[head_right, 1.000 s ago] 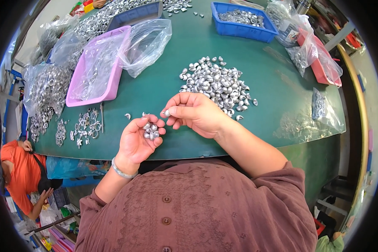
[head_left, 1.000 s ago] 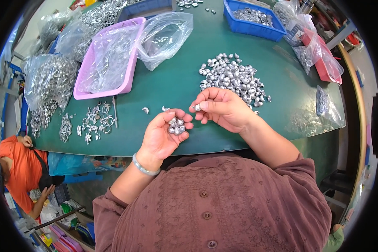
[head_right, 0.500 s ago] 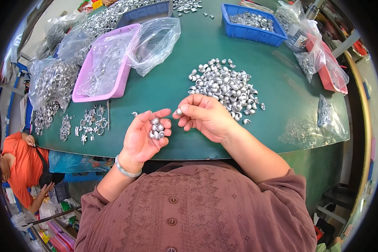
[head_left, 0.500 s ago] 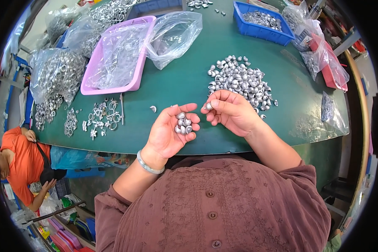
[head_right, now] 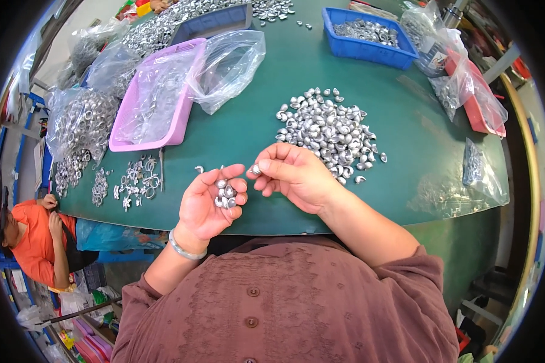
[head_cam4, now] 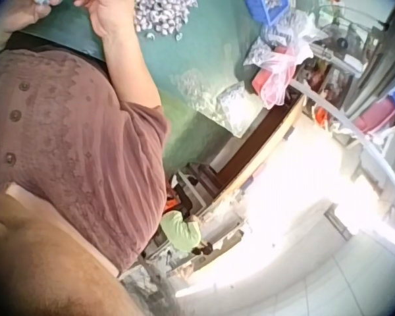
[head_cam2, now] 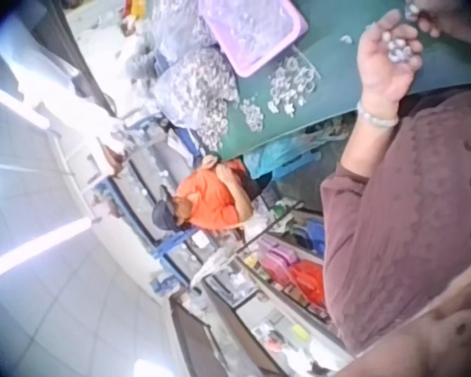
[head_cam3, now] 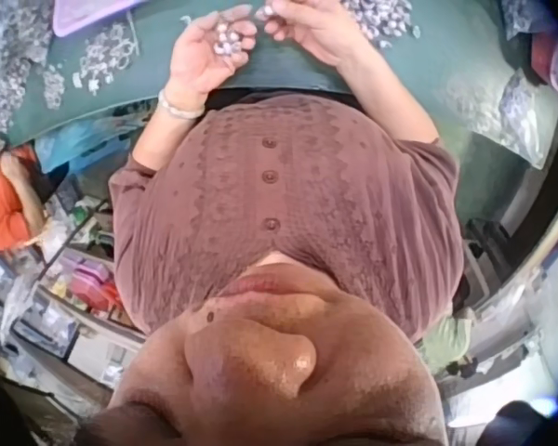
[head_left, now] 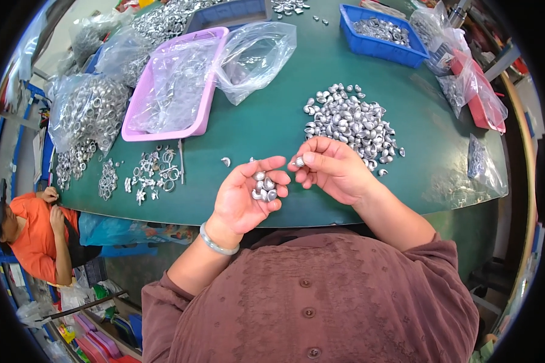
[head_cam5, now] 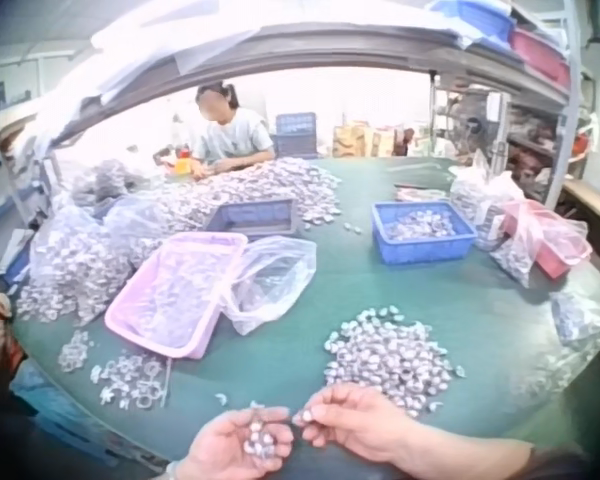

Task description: The person sorts various small metal hardware components by hand, picking up pieces from a pile on a green workbench, examining them, and placing them into different piles or containers.

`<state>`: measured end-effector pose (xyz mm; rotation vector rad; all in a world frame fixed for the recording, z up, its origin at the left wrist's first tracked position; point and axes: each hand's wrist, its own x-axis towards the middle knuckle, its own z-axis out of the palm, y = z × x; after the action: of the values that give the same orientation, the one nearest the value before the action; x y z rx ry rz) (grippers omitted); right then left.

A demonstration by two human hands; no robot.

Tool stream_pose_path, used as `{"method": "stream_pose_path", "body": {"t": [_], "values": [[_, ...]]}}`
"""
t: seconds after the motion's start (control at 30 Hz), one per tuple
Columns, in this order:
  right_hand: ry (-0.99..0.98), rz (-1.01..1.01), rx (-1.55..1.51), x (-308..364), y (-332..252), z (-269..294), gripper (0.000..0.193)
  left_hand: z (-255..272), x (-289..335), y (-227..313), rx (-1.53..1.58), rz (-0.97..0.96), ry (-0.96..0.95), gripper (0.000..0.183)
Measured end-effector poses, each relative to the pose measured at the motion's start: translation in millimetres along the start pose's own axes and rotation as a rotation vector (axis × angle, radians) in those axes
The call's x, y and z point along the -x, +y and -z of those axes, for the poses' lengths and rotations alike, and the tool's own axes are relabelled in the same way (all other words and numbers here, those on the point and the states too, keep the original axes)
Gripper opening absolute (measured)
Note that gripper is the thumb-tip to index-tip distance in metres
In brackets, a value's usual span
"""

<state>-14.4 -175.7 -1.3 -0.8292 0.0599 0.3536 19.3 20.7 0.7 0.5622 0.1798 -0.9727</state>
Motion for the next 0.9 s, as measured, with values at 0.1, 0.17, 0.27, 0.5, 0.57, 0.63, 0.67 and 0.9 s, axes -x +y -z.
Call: {"method": "stream_pose_path", "body": {"t": [0.1,0.17,0.27,0.5,0.57,0.63,0.67,0.9], "values": [[-0.022,0.033,-0.004,-2.2,2.0,-1.5,0.011,2.8,0.7,-4.9,-0.071,-0.052,0.059,0.031],[-0.006,0.030,0.006,-1.4,3.4,-2.6,0.010,3.7,0.3,-7.7,-0.184,-0.069,0.163,0.026],[-0.010,0.072,0.089,-2.7,7.0,-4.0,0.008,-4.1,1.0,-11.1,-0.252,-0.063,0.178,0.023],[-0.066,0.734,1.060,-0.1,12.0,-7.6,0.014,-9.3,3.5,-17.8,-0.306,-0.106,0.136,0.018],[-0.065,0.804,1.154,1.4,11.6,-7.0,0.019,-8.9,2.7,-18.5,-0.276,-0.108,0.140,0.018],[-0.037,0.714,1.045,6.3,11.2,-13.3,0.019,-2.0,2.7,-16.8,-0.241,-0.095,0.017,0.020],[-0.046,0.739,1.071,8.4,7.2,-15.7,0.020,-0.3,2.0,-15.5,-0.244,-0.094,0.015,0.020],[-0.003,0.755,1.082,12.0,3.3,-12.7,0.021,8.3,-3.8,-12.1,-0.191,-0.081,-0.155,0.023]]}}
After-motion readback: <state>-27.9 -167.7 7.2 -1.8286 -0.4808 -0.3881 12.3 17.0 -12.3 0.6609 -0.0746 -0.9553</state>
